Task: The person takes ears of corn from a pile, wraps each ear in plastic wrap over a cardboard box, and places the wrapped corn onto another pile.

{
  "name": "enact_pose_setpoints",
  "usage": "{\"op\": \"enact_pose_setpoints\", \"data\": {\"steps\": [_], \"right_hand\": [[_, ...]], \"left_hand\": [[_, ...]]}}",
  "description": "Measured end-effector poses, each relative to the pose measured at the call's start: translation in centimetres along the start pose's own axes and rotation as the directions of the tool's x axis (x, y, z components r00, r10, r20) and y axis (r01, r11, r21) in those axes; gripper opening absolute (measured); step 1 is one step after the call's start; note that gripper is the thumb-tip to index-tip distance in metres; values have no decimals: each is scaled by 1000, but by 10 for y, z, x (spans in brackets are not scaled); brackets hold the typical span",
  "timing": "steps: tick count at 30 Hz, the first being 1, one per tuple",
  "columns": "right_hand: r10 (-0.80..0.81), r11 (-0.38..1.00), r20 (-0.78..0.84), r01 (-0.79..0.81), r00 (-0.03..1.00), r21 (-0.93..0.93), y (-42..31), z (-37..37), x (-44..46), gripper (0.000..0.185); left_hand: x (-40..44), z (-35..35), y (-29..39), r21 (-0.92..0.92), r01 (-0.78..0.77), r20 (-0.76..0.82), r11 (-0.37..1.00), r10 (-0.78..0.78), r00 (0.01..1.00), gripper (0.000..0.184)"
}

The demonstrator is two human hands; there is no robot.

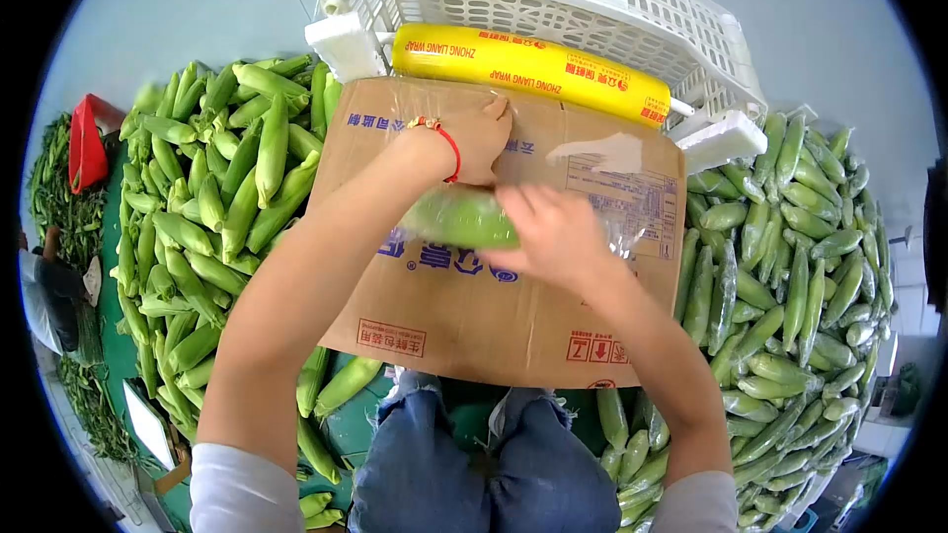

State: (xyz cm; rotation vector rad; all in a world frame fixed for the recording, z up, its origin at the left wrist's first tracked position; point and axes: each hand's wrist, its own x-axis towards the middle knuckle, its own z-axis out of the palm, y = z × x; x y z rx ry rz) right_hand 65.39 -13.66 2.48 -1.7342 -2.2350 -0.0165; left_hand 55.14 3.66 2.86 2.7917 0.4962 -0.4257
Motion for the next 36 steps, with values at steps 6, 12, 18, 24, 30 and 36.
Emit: {"op": "enact_pose_setpoints", "data": {"steps": [6,12,18,24,30,36], "right_hand": [[-147,913,448,-53,882,404,-80,-54,-86,61],[375,-475,751,-583,543,659,-94,-59,-135,62],[-343,-938,260,-341,903,-54,-124,-22,-90,98],[315,538,214,-360,925,762,-89,-24,-95,72],[435,842,-472,-161,767,515,-64,-58,-103,39],[757,-283,-74,427,649,859,-62,-68,-66,23]], "left_hand": [[-20,-6,5,-115,-42,-85,992,32,996,78],[-125,27,87,-440,-533,-789,722,-28,613,47],[-129,34,124,-368,-564,-516,-739,-342,785,47],[-139,59,94,-849,-479,-169,-223,-744,647,9],[-166,100,103,-906,-312,-20,-285,-710,704,35],[-203,104,147,-966,-247,-259,81,-335,906,59]]}}
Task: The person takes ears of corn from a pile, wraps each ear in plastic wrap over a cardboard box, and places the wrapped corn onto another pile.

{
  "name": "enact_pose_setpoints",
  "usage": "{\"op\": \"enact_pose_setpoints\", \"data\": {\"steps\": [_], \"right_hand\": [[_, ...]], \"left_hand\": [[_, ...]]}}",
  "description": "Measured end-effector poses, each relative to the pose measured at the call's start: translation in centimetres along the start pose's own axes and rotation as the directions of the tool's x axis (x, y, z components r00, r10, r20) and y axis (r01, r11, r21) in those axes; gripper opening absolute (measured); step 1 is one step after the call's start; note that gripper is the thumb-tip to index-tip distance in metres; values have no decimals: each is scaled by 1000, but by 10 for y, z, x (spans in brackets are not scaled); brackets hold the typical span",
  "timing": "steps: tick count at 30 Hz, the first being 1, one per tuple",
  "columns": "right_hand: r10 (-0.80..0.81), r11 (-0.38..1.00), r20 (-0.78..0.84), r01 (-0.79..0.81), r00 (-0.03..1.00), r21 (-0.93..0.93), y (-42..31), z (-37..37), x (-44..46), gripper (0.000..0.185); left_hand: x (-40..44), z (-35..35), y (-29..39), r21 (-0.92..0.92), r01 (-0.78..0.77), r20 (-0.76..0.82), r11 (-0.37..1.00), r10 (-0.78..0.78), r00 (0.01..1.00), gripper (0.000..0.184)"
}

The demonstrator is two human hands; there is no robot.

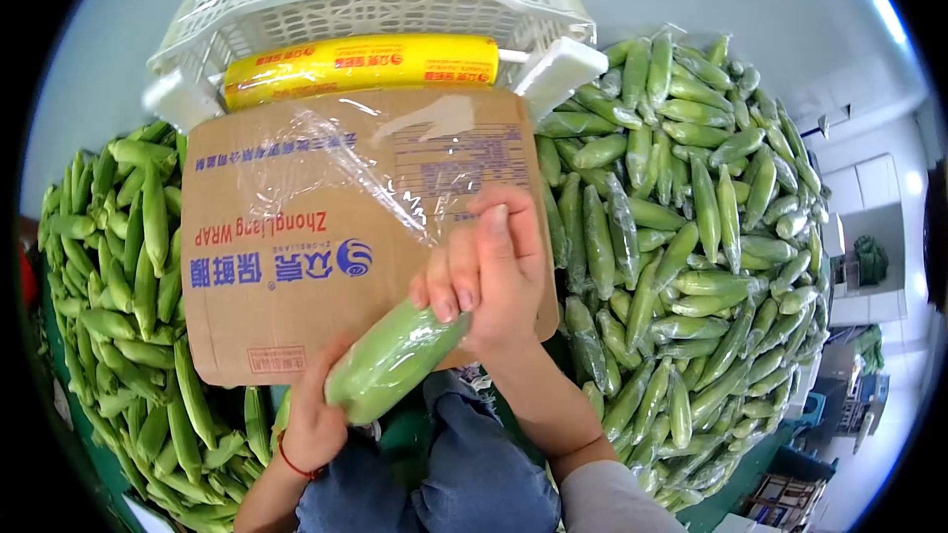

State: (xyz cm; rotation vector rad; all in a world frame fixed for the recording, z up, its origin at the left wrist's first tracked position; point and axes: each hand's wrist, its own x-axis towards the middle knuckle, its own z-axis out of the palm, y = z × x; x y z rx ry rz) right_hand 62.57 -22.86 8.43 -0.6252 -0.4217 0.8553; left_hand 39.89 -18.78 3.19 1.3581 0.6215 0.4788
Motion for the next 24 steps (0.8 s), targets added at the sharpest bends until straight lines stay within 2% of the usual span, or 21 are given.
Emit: {"op": "enact_pose_setpoints", "data": {"steps": [1,2,3,4,5,7,8,9,10,11,12,13,14,16,19,22,24], "right_hand": [[-12,1000,-27,11,1000,-19,-3,4,2,25],[-14,999,-56,12,998,-38,-5,6,3,28],[-85,996,-30,85,996,4,-5,-3,6,36],[-100,995,-138,97,985,-32,0,1,2,40],[-125,991,-240,111,963,-68,9,10,-7,44],[-130,966,-300,53,945,-252,30,-20,-51,57],[-85,940,-279,-16,957,-341,22,-52,-60,63],[-40,899,-257,-78,966,-431,15,-85,-70,69],[29,875,-263,-152,964,-459,-19,-105,-72,72],[-92,813,-547,-254,832,-524,-44,-121,-63,79],[-159,702,-646,-374,747,-606,-81,-134,-41,79],[-282,443,-464,-316,839,-839,-114,-200,-34,83],[-369,187,-495,-459,786,-869,-144,-207,-17,84],[-273,-107,-440,-482,855,-870,-197,-320,-1,84],[-161,-54,-527,-540,835,-840,-182,-365,2,83],[4,-181,-375,-368,927,-912,-159,-370,-2,83],[56,-620,-521,-379,852,-687,-143,-325,-14,80]], "left_hand": [[1,8,12,47,-115,26,992,114,993,70],[10,8,16,179,-222,101,958,207,973,71],[24,6,21,298,-332,185,895,288,940,72],[35,5,25,402,-445,275,800,359,892,72],[44,17,25,446,-458,283,769,364,887,73],[57,42,38,576,-390,376,719,190,907,74],[63,48,41,637,-361,405,681,103,909,75],[65,48,37,651,-518,486,555,218,846,65],[63,43,34,672,-545,491,501,250,835,63],[60,32,29,690,-569,499,447,276,821,62],[56,20,23,703,-594,513,391,300,805,60],[43,10,12,739,-480,400,473,266,877,57],[33,1,7,765,-438,351,472,265,898,55],[22,-13,0,817,-342,231,465,279,932,51],[16,-21,-4,817,-276,149,506,276,949,45],[24,-17,-12,870,-294,178,396,305,936,42],[29,-7,-14,906,-291,183,307,334,925,40]]}}
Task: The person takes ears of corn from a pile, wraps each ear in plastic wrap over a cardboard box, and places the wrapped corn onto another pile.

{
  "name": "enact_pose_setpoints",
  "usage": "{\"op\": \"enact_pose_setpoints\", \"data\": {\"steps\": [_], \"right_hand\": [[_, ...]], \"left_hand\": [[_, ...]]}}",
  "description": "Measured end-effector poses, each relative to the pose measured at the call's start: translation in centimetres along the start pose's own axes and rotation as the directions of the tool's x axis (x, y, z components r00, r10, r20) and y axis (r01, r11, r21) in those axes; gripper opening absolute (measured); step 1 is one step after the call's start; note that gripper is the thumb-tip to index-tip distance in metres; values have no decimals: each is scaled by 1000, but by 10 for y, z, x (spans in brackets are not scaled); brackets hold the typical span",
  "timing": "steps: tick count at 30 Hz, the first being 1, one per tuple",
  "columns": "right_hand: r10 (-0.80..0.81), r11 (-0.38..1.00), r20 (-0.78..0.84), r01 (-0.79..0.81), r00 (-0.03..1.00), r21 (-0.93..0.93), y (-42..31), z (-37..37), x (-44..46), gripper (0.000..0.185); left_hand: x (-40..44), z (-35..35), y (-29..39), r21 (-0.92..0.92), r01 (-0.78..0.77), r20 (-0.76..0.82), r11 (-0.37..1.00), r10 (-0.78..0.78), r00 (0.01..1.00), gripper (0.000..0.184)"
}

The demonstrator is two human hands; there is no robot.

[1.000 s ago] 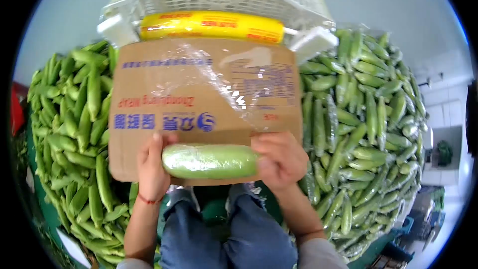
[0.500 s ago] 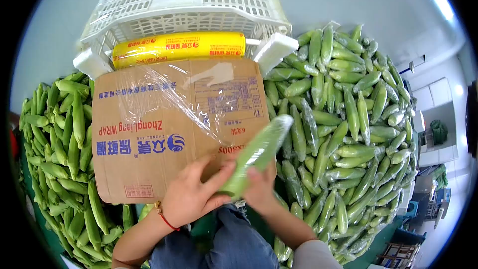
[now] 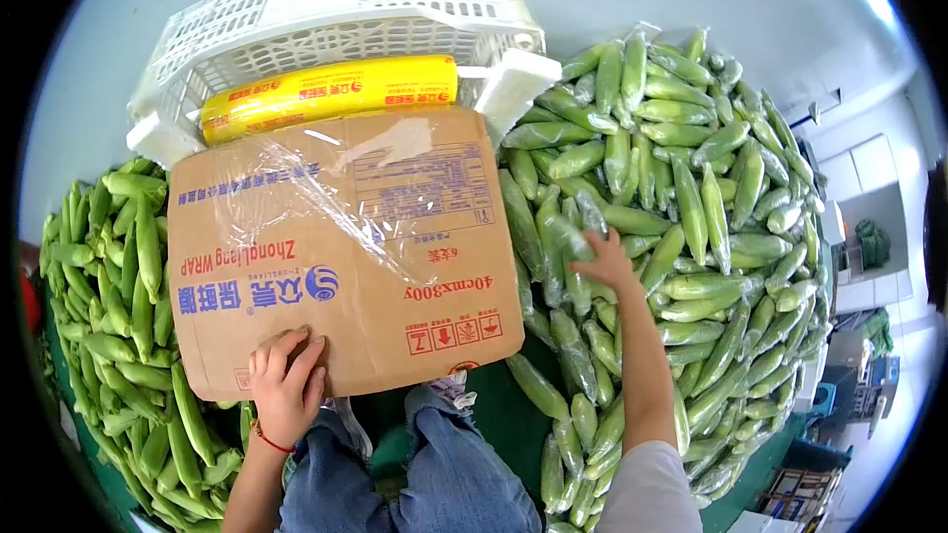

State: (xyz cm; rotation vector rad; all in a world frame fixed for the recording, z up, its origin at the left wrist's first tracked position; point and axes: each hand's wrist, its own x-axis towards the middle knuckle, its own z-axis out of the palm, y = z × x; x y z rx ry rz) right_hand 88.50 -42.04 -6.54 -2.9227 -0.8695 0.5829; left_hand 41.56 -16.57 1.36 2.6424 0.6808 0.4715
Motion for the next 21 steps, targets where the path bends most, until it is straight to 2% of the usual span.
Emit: {"op": "enact_pose_setpoints", "data": {"steps": [1,4,5,7,10,11,14,16,18,21], "right_hand": [[67,969,50,-53,997,-241,-13,-5,-10,78],[-128,945,-149,75,981,-318,-2,25,-25,70],[-243,913,-165,168,956,-371,-1,24,-30,68],[-459,814,-157,344,874,-468,-1,23,-50,65],[-572,725,-84,455,816,-517,0,21,-58,60],[-561,769,-150,446,814,-457,-6,18,-58,60],[-536,824,-401,358,743,-440,-23,5,-30,59],[-576,763,-329,347,748,-545,-41,-14,1,61],[-608,678,-160,404,777,-614,-59,-33,37,61],[-623,732,-212,466,753,-497,-81,-42,65,61]], "left_hand": [[3,1,2,17,-6,-9,1000,7,1000,40],[1,3,3,34,5,-8,999,-5,1000,39],[2,5,1,39,6,-10,999,-5,1000,39],[0,3,0,23,-14,-7,1000,14,1000,39],[0,0,-3,19,-47,-6,999,47,999,40],[-1,-1,-5,15,-52,-2,999,52,999,41],[-1,-1,-7,2,-51,18,999,51,999,43],[1,-4,-7,-22,-34,47,999,35,998,45],[3,-8,-5,-63,12,61,998,-8,998,47],[6,-11,-22,20,51,-85,999,-49,995,49]]}}
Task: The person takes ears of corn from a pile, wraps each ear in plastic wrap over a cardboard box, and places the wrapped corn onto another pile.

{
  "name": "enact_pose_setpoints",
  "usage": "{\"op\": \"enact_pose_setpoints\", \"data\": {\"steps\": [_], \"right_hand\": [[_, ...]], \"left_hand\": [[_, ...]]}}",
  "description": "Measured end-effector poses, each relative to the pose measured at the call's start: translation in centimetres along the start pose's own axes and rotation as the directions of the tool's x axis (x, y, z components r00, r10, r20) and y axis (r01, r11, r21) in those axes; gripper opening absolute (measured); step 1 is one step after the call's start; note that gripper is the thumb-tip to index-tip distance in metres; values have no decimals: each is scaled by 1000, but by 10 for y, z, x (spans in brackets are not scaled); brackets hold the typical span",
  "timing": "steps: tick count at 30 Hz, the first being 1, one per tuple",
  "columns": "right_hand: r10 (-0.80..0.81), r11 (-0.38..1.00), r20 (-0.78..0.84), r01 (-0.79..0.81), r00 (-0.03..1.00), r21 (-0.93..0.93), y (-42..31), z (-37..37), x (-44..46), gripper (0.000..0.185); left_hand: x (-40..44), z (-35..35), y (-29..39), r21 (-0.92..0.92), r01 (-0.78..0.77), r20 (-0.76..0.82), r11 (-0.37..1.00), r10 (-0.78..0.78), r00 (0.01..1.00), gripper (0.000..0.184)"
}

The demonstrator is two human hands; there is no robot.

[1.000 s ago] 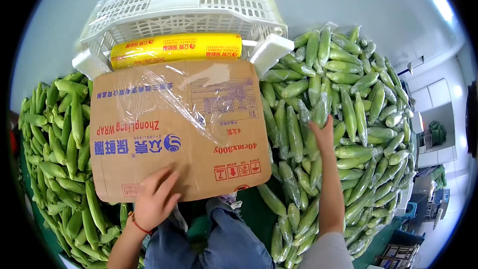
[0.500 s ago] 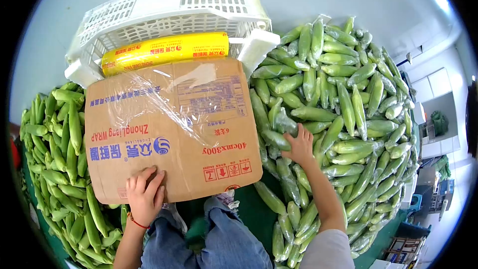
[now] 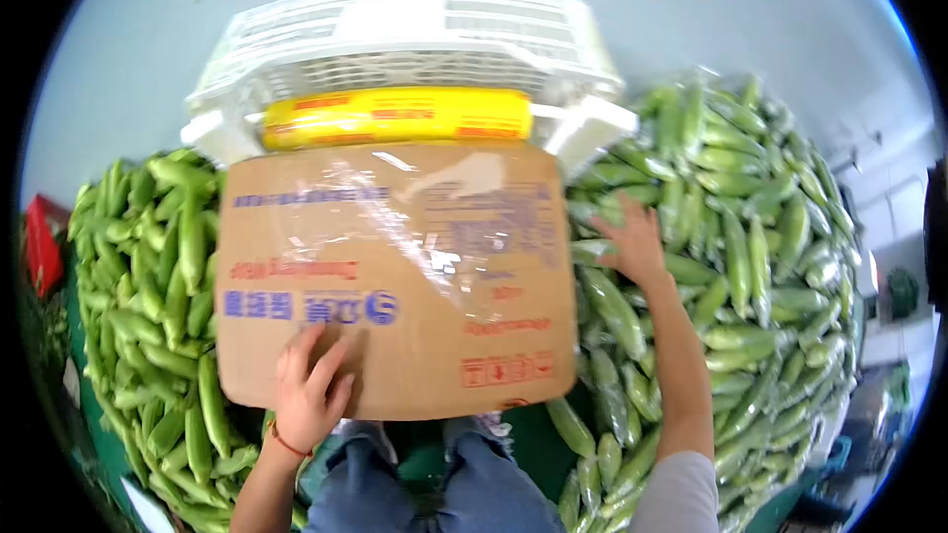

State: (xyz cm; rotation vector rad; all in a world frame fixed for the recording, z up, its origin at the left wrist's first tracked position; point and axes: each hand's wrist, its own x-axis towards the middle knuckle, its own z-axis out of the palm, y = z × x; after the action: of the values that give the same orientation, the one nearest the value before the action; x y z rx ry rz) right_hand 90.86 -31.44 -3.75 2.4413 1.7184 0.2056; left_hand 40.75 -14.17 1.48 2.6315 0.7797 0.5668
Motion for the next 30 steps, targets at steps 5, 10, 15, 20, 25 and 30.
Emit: {"op": "enact_pose_setpoints", "data": {"steps": [5,10,15,20,25,30], "right_hand": [[372,520,-195,-30,908,854,-122,-60,-23,30],[-153,866,-357,300,921,401,-205,-88,5,16],[337,487,-127,-57,933,872,-192,-80,-43,8],[-29,698,-177,146,984,701,-186,-86,-103,5],[48,621,10,-38,999,783,-212,-81,-116,8],[25,674,80,-76,997,735,-210,-99,-107,3]], "left_hand": [[35,-8,-52,3,224,-95,975,-223,970,51],[112,-6,-114,120,-160,-87,980,171,982,28],[40,-30,-117,-29,-50,-241,998,42,970,10],[-89,-48,-83,-127,-85,-237,988,53,970,21],[-192,-13,-150,70,636,-385,769,-567,728,40],[-269,-8,-227,392,833,-198,390,-849,491,71]]}}
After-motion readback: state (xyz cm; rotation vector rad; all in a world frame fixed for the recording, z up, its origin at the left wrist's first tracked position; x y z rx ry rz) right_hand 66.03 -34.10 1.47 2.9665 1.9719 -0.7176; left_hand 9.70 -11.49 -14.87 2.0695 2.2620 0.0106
